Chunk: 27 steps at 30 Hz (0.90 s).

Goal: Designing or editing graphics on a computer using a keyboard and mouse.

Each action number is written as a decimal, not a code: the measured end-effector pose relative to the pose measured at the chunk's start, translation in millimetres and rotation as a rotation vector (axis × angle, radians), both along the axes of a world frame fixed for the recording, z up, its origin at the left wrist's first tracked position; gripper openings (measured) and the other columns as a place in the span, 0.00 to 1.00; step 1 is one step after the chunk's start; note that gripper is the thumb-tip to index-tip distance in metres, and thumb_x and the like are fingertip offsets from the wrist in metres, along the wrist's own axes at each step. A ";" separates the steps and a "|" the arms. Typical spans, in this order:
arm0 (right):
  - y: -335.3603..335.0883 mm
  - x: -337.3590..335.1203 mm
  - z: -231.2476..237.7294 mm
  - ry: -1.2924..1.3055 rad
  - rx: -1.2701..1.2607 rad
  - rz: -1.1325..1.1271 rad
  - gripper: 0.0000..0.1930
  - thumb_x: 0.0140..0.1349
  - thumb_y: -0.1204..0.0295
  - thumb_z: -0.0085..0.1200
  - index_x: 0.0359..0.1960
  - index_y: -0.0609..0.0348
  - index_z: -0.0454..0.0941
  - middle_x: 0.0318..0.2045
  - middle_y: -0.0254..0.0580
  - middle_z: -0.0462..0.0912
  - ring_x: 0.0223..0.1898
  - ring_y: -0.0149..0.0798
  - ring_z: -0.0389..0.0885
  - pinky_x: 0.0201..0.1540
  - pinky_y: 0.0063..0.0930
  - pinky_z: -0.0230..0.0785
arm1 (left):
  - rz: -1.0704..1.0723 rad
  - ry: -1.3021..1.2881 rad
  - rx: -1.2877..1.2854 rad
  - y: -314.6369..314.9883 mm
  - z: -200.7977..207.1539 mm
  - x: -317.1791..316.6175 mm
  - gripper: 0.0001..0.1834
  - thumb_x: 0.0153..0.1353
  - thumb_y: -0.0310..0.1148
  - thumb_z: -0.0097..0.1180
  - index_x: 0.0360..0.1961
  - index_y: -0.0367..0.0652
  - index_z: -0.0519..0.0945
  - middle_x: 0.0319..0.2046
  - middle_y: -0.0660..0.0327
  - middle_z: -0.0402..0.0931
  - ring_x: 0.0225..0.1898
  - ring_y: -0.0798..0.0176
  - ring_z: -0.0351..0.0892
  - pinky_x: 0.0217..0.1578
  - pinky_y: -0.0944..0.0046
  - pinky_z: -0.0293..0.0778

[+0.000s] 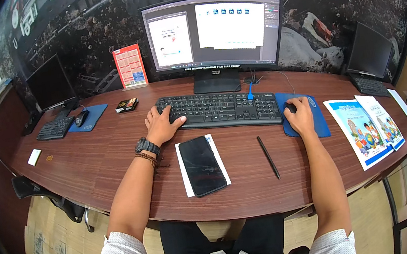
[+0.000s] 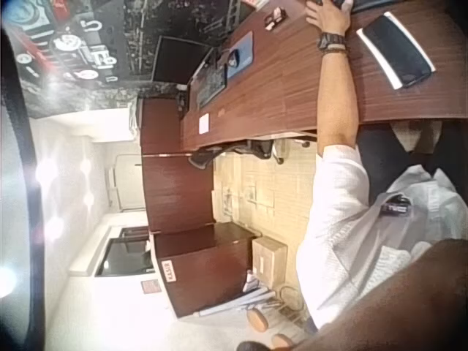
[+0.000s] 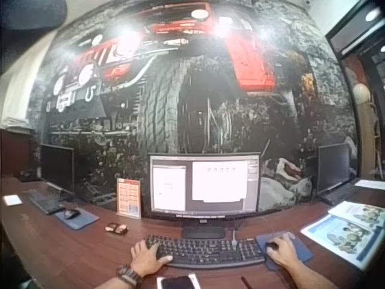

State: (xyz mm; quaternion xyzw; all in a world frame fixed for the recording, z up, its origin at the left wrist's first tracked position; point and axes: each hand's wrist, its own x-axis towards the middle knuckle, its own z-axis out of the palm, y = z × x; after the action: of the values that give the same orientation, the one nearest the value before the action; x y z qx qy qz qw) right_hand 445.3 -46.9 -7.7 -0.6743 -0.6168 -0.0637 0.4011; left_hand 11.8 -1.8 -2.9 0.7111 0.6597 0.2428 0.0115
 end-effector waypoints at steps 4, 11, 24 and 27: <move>1.3 2.0 -2.8 0.018 0.056 0.018 0.18 0.54 0.66 0.59 0.47 0.56 0.82 0.49 0.50 0.75 0.52 0.53 0.76 0.55 0.42 0.70 | -0.030 -0.015 -0.062 -2.0 7.0 0.6 0.46 0.58 0.65 0.57 0.67 0.41 0.67 0.67 0.33 0.51 0.70 0.32 0.45 0.67 0.36 0.43; 2.7 3.9 -4.0 -0.001 0.026 0.028 0.17 0.56 0.66 0.60 0.47 0.55 0.82 0.49 0.50 0.75 0.52 0.53 0.76 0.55 0.42 0.70 | 0.066 -0.054 -0.129 -3.1 13.1 -0.3 0.54 0.52 0.69 0.60 0.70 0.41 0.63 0.66 0.34 0.54 0.69 0.31 0.50 0.67 0.39 0.51; 1.7 2.9 -3.4 0.014 0.001 0.027 0.18 0.57 0.66 0.60 0.49 0.55 0.82 0.51 0.50 0.74 0.53 0.54 0.76 0.57 0.42 0.70 | 0.061 -0.041 -0.141 -2.3 11.5 -0.5 0.54 0.53 0.71 0.59 0.69 0.39 0.63 0.66 0.33 0.55 0.70 0.31 0.49 0.67 0.39 0.50; 2.2 2.1 -2.8 0.015 0.002 0.027 0.18 0.57 0.65 0.60 0.49 0.54 0.82 0.51 0.50 0.74 0.53 0.54 0.76 0.56 0.42 0.70 | 0.065 -0.034 -0.138 -1.9 11.4 -1.1 0.54 0.52 0.71 0.59 0.69 0.39 0.63 0.65 0.33 0.55 0.70 0.32 0.49 0.67 0.39 0.50</move>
State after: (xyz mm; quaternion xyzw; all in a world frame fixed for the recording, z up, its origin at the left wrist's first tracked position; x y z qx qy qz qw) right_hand 447.5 -44.7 -10.6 -0.6662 -0.6227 -0.0539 0.4069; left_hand 10.7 -3.8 8.5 0.6828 0.6972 0.2091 0.0636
